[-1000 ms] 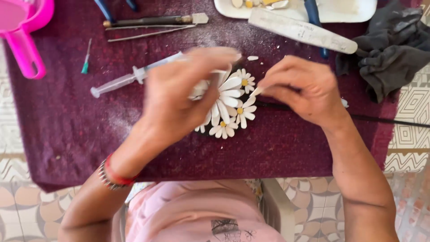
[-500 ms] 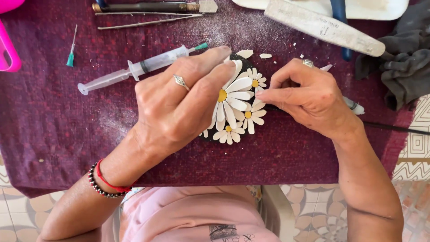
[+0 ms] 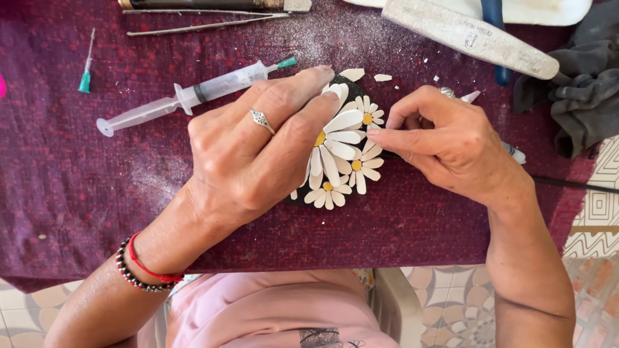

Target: Crafting a decorative daisy flower by filing and gluing small petals onto a base

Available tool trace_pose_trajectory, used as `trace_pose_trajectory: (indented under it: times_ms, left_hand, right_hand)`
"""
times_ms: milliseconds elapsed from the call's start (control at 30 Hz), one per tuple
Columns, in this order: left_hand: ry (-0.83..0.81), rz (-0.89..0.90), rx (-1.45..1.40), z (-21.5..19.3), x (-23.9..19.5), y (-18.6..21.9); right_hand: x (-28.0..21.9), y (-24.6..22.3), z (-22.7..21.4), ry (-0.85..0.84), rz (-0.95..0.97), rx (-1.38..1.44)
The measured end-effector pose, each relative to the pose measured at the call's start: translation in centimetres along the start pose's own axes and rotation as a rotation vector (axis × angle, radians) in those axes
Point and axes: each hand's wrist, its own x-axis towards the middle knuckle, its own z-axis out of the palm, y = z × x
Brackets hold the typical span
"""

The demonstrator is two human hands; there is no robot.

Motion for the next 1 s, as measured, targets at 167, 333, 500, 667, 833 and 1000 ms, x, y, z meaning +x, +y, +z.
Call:
trace_pose_trajectory:
  times_ms: [167, 333, 500, 667, 833, 1000]
  left_hand:
    - [-0.030, -0.007, -0.024, -0.2, -0.3, 0.0]
    - [-0.045, 0.009, -0.017, -0.2, -0.2, -0.1]
    - [-0.047, 0.000, -0.013, -0.2, -0.2, -0.1]
    - [-0.063, 0.004, -0.038, -0.3, -0.2, -0.1]
    - [-0.050, 0.008, -0.048, -0.2, -0.2, -0.1]
    - [-0.055, 0.005, -0.042, -0.2, -0.3, -0.1]
  right_hand:
    - [0.0, -0.2, -0.3, -0.016, -0.031, -0.082]
    - [0.3, -0.6, -0.2, -0.005, -0.027, -0.076]
    - [0.4, -1.0, -0.5, 0.082, -0.006, -0.087]
    - [0.4, -1.0, -0.2, 0.075, -0.020, -0.106]
    - [0.3, -0.9, 0.1, 0.071, 0.001, -0.081]
    - [0.3, -1.0, 0.4, 0.062, -0.006, -0.092]
